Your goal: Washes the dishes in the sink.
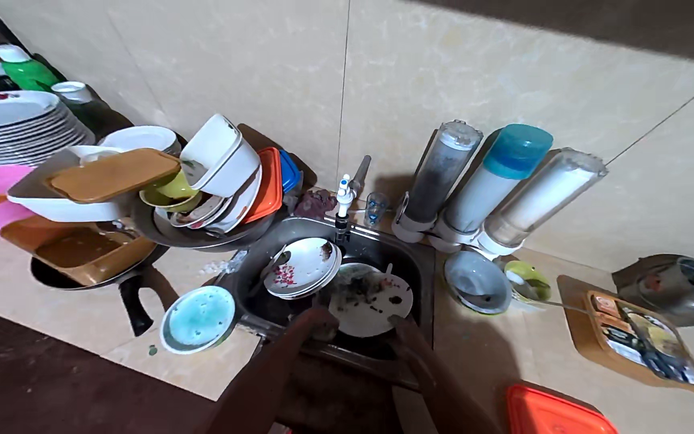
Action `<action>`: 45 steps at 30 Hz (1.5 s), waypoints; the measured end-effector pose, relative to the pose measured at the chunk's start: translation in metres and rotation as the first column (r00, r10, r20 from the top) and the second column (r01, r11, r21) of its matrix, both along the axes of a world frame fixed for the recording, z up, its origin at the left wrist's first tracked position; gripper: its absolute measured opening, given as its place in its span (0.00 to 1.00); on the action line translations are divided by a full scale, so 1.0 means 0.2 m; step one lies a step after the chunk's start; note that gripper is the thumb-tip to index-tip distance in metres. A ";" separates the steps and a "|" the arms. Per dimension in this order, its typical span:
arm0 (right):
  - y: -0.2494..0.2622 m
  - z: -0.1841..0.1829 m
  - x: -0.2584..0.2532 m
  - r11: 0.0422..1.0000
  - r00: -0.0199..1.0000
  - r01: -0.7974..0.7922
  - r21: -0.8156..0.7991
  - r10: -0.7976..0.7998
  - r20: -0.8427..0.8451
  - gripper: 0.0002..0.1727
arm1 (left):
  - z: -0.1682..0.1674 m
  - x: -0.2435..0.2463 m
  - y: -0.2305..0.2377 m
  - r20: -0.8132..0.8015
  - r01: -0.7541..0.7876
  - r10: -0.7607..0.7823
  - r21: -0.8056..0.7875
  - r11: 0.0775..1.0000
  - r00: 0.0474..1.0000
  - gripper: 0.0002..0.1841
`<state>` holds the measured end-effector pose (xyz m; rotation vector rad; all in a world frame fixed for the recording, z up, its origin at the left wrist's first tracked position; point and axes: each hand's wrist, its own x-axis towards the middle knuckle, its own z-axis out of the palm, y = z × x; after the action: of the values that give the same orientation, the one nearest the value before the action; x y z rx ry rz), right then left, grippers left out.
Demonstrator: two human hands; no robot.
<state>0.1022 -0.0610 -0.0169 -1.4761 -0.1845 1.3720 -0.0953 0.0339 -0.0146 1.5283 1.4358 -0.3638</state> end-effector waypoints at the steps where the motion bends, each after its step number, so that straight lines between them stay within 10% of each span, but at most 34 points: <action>1: 0.00 0.03 0.00 1.000 0.999 0.002 -0.009 -0.001 0.048 0.33 | 0.01 0.02 -0.01 0.007 0.001 -0.001 0.001 1.000 1.000 0.23; 6: -0.07 0.30 0.08 0.998 0.946 -0.039 0.046 0.023 0.322 0.33 | 0.09 -0.01 -0.07 0.230 -0.146 0.109 0.154 0.977 0.967 0.23; 10: -0.14 0.40 0.10 0.974 0.888 -0.047 0.222 -0.061 0.455 0.31 | 0.18 0.17 -0.18 0.705 -0.504 0.311 0.077 0.860 0.638 0.24; 14: -0.19 0.41 0.05 0.939 0.910 -0.083 0.335 -0.066 0.409 0.27 | 0.24 0.52 -0.47 0.912 -0.396 -0.029 0.206 0.895 0.410 0.22; 17: -0.26 0.44 0.05 0.927 0.946 -0.058 0.370 -0.068 0.318 0.25 | 0.16 0.62 -0.42 0.712 -0.276 -0.424 0.643 0.715 0.559 0.29; 20: -0.34 0.50 0.05 0.944 0.933 0.004 0.331 -0.123 0.338 0.25 | -0.03 0.55 -0.25 0.571 -0.363 -0.273 0.754 0.547 0.774 0.28; 22: -0.37 0.51 0.07 0.955 0.907 0.016 0.298 -0.140 0.398 0.28 | -0.06 0.46 -0.18 0.440 -0.326 -0.036 0.715 0.619 0.897 0.25; 25: -0.39 0.47 0.11 0.959 0.913 0.047 0.281 -0.156 0.378 0.29 | 0.06 0.40 -0.14 0.548 -0.517 0.168 0.581 0.628 0.820 0.23; 29: -0.41 0.43 0.06 0.947 0.923 -0.105 0.304 -0.021 0.384 0.27 | 0.31 0.60 -0.34 0.802 -0.525 -0.320 0.579 0.623 0.505 0.21; 32: -0.46 0.44 -0.02 0.933 0.894 -0.204 0.295 0.055 0.445 0.31 | 0.30 0.67 -0.25 0.610 -0.450 -0.410 0.786 0.423 0.678 0.22; 35: -0.47 0.42 -0.02 0.927 0.960 -0.178 0.331 0.089 0.265 0.29 | 0.41 0.62 -0.15 0.385 -0.270 -0.093 0.781 0.563 0.918 0.24; 39: -0.43 0.31 0.09 0.865 0.969 -0.201 0.461 0.244 -0.035 0.19 | 0.36 0.67 -0.33 0.202 -0.053 -0.516 0.956 0.288 0.833 0.18; 45: -0.51 0.29 0.05 0.923 0.984 -0.144 0.356 0.172 -0.047 0.23 | 0.36 0.41 -0.13 0.148 -0.036 -0.113 0.746 0.664 0.982 0.29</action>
<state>0.1120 -0.1627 0.0412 -1.1250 -0.4842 1.4363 -0.0138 0.0079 0.0580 2.1814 1.4792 0.4185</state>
